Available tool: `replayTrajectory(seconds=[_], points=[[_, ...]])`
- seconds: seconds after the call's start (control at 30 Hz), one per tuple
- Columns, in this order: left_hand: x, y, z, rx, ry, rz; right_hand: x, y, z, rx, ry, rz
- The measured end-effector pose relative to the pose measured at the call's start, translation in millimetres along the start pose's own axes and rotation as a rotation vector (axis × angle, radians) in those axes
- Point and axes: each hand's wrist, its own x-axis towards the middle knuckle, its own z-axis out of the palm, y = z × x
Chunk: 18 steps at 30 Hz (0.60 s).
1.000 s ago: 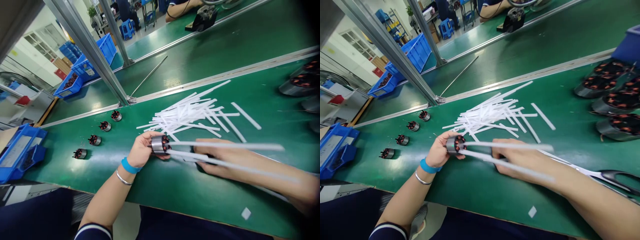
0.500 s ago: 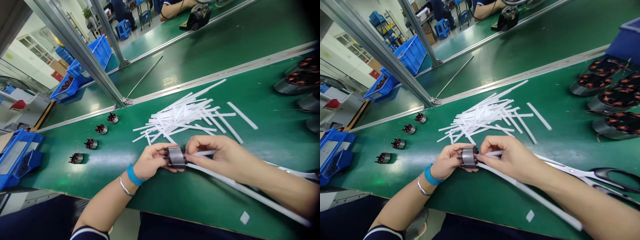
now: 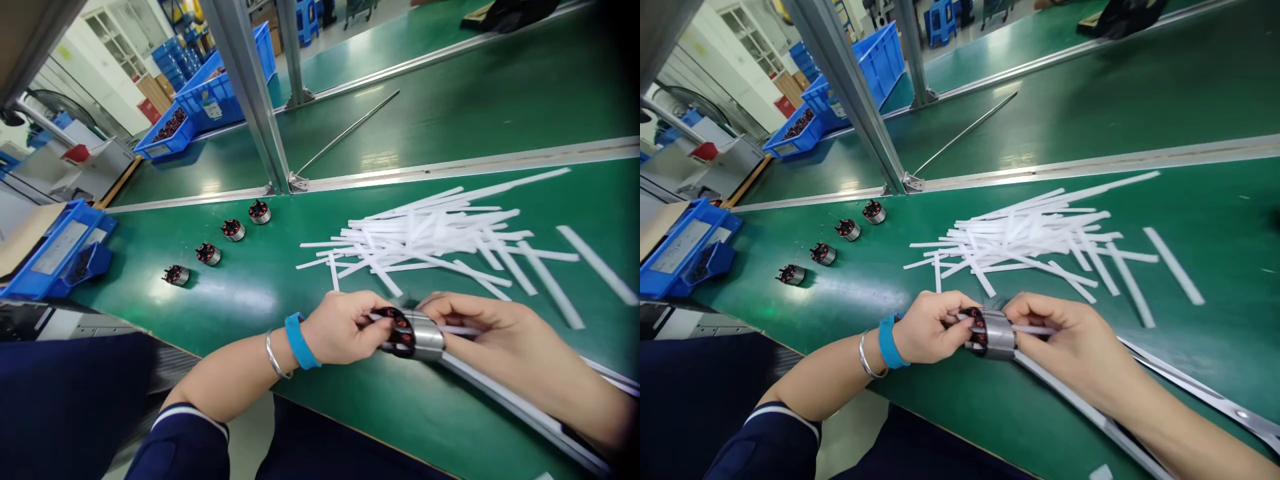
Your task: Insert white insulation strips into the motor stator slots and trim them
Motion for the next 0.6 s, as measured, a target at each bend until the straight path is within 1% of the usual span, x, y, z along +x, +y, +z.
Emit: replayTrajectory(seconds=[0.07, 0.17, 0.23, 0.3, 0.4, 0.47, 0.53, 0.6], points=[[-0.6, 0.9, -1.6, -0.018, -0.008, -0.013, 1.0, -2.4, 0.3, 0.047, -0.034, -0.019], [-0.4, 1.9, -2.2, -0.146, -0.070, -0.088, 1.6, -3.6, 0.2, 0.090, -0.060, -0.022], [-0.2, 1.8, -1.8, -0.191, -0.092, -0.108, 2.1, -2.5, 0.4, 0.092, -0.095, -0.007], [0.0, 0.9, -0.6, -0.217, -0.074, -0.104, 3.4, -1.1, 1.1, 0.120, -0.093, 0.001], [0.3, -1.6, 2.4, -0.237, 0.004, -0.105, 5.9, -1.3, 2.7, 0.157, -0.067, 0.010], [0.8, -3.5, 4.4, -0.257, 0.039, -0.130, 6.7, -3.4, 2.9, 0.141, -0.047, 0.012], [1.6, -4.9, 5.7, -0.291, 0.043, -0.156, 6.4, -6.5, 1.9, 0.127, -0.019, -0.013], [2.0, -5.6, 6.2, -0.322, 0.028, -0.162, 5.6, -9.9, 0.2, 0.113, -0.022, -0.046]])
